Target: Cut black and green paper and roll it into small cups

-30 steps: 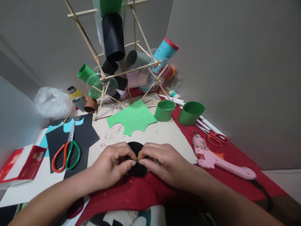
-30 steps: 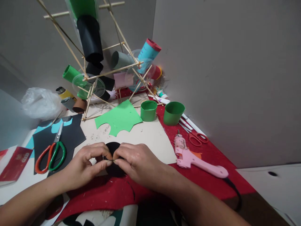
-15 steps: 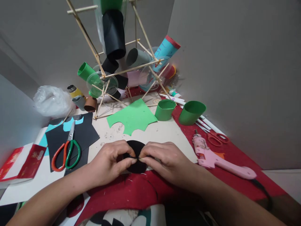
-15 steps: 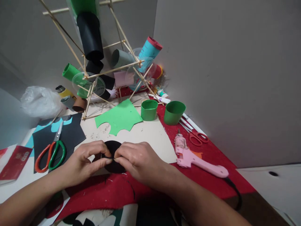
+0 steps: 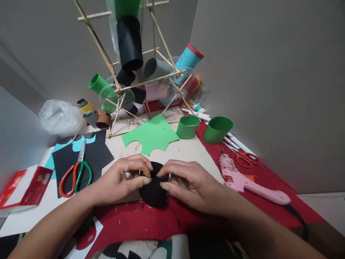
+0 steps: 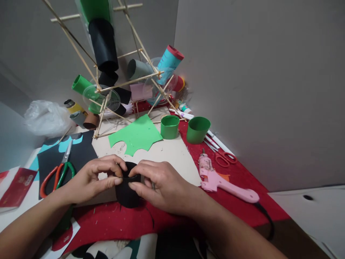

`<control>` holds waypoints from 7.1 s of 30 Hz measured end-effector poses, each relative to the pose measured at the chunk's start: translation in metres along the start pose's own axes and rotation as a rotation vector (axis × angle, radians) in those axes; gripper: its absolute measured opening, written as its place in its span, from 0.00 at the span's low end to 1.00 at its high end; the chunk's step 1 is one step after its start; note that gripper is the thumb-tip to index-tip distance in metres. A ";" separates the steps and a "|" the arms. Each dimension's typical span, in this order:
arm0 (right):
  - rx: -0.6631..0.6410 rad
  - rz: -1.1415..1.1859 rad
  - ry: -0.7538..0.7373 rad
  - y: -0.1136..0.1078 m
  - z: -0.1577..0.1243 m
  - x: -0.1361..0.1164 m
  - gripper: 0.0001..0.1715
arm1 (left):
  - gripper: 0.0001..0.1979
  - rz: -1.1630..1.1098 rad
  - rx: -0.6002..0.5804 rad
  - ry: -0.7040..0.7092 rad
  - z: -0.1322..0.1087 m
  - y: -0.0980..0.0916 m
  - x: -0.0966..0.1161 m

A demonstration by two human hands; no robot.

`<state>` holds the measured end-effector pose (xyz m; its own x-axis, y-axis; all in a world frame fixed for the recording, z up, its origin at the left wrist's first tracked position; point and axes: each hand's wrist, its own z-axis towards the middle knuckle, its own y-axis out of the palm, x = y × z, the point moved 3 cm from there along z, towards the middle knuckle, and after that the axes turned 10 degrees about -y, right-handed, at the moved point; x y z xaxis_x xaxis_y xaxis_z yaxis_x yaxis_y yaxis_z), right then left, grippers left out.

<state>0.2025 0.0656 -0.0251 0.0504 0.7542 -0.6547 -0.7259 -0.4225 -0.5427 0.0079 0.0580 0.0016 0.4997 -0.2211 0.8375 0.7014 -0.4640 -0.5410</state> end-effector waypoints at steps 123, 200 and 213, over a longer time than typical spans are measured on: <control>-0.073 0.076 -0.051 0.005 0.002 -0.004 0.07 | 0.10 -0.172 -0.076 -0.247 -0.007 0.020 -0.001; -0.080 -0.059 -0.023 0.005 -0.001 -0.002 0.05 | 0.04 0.063 0.010 -0.141 -0.011 0.016 0.003; -0.081 -0.075 -0.088 0.007 0.000 -0.005 0.06 | 0.07 0.156 0.009 -0.069 -0.012 0.017 0.003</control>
<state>0.1975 0.0586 -0.0258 0.0395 0.8250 -0.5637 -0.6642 -0.3998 -0.6316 0.0153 0.0388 -0.0042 0.6360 -0.2305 0.7365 0.6170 -0.4213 -0.6647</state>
